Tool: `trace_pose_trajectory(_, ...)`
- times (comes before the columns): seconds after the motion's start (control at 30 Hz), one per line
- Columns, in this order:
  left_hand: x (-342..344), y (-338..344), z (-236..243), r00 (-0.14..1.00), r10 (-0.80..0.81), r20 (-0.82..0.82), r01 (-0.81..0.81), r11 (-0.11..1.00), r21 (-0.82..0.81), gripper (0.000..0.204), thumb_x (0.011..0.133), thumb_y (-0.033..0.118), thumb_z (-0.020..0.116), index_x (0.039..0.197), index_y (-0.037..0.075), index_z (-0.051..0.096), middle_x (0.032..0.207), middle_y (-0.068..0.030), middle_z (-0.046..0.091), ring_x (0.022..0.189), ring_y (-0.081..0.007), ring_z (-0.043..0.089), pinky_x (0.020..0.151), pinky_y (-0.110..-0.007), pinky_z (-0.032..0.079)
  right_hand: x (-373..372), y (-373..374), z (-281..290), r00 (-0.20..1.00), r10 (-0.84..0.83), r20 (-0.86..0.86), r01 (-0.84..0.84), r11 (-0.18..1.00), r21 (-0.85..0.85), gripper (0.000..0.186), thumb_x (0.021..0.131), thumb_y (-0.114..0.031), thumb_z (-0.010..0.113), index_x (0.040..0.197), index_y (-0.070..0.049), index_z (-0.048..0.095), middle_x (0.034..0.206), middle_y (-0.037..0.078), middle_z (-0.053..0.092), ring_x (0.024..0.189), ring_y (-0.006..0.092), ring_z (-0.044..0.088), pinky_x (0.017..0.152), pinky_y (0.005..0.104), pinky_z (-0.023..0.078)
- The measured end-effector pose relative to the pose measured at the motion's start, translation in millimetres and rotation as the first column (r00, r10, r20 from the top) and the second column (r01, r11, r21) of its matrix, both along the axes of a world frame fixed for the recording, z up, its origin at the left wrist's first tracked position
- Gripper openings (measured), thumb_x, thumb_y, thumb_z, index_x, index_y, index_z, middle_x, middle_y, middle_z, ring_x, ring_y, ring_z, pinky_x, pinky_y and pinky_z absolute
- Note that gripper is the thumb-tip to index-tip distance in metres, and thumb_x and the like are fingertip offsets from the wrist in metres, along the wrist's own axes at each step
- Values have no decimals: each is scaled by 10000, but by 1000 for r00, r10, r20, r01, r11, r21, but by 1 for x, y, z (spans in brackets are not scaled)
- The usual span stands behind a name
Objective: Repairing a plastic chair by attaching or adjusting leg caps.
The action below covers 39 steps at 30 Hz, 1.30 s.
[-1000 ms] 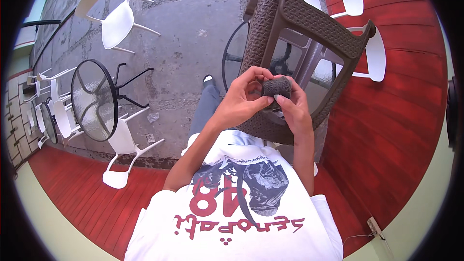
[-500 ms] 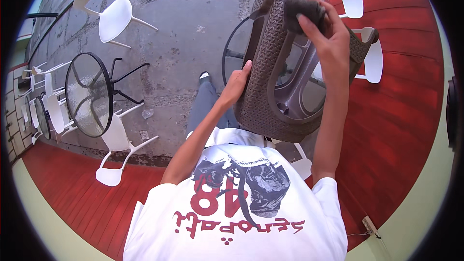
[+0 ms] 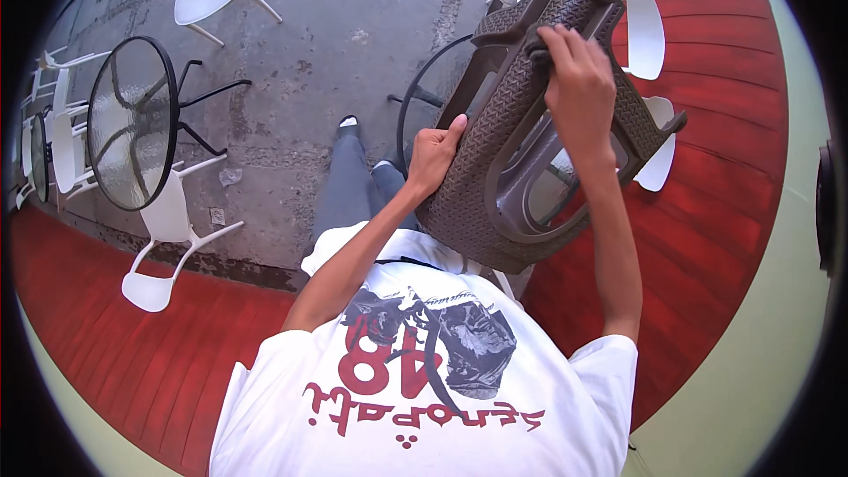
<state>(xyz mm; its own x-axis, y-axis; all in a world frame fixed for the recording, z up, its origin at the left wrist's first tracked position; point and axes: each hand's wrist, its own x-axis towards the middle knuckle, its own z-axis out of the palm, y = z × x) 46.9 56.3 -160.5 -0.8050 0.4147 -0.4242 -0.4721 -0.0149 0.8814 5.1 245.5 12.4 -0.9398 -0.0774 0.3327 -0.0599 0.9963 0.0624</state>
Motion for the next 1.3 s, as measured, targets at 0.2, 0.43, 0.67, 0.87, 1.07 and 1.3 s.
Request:
trace_pose_trajectory(0.2, 2, -3, -4, 999, 41, 23, -40, 999, -30, 722, 1037, 514, 583, 561, -27, 553, 528, 69, 433, 543, -38, 363, 479, -321, 286, 85, -64, -22, 993, 10, 121, 30, 944, -329, 510, 746, 124, 623, 1219, -53, 692, 1259, 160, 680, 1136, 360, 668, 952, 443, 553)
trace_pose_trajectory(0.43, -2, -5, -15, 1000, 16, 25, -16, 1000, -5, 717, 1040, 520, 570, 543, 5, 522, 528, 67, 445, 536, -41, 374, 477, -321, 288, 147, -105, -34, 960, 175, 221, -38, 856, -515, 488, 690, 146, 647, 1135, -34, 727, 1220, 167, 702, 1130, 347, 690, 970, 429, 571)
trace_pose_trajectory(0.67, -6, -11, -14, 992, -125, 24, 126, 991, -41, 719, 1068, 533, 476, 616, -27, 466, 563, 33, 455, 597, -78, 405, 555, -354, 337, 55, -39, 26, 986, -117, -119, 35, 845, -534, 516, 756, 188, 646, 1213, -46, 695, 1199, 154, 723, 1159, 325, 694, 969, 395, 546)
trace_pose_trajectory(0.87, -30, 5, -10, 925, -345, 158, 319, 932, 171, 674, 1084, 519, 354, 889, -59, 642, 837, -29, 653, 825, -130, 522, 826, -365, 407, -8, 17, 45, 938, -240, -249, 107, 886, -450, 378, 893, 45, 666, 1242, -97, 701, 1070, 124, 738, 926, 248, 717, 831, 340, 561)
trace_pose_trajectory(1.07, -55, 45, 59, 960, -243, 137, 172, 903, 394, 582, 1091, 490, 419, 1042, -36, 664, 939, -2, 633, 871, -103, 519, 867, -298, 421, -17, 41, 27, 980, -125, -153, 88, 969, -229, 415, 841, 80, 632, 1224, -69, 687, 1233, 135, 692, 1177, 333, 655, 976, 424, 533)
trace_pose_trajectory(1.3, -49, 51, 33, 990, -130, 47, 108, 937, 331, 560, 1076, 457, 512, 921, -67, 633, 766, 8, 566, 758, -81, 474, 706, -296, 419, -8, 16, 18, 995, -2, 96, 19, 984, -177, 423, 805, 100, 626, 1180, -78, 712, 1258, 124, 685, 1195, 326, 655, 1029, 437, 525)
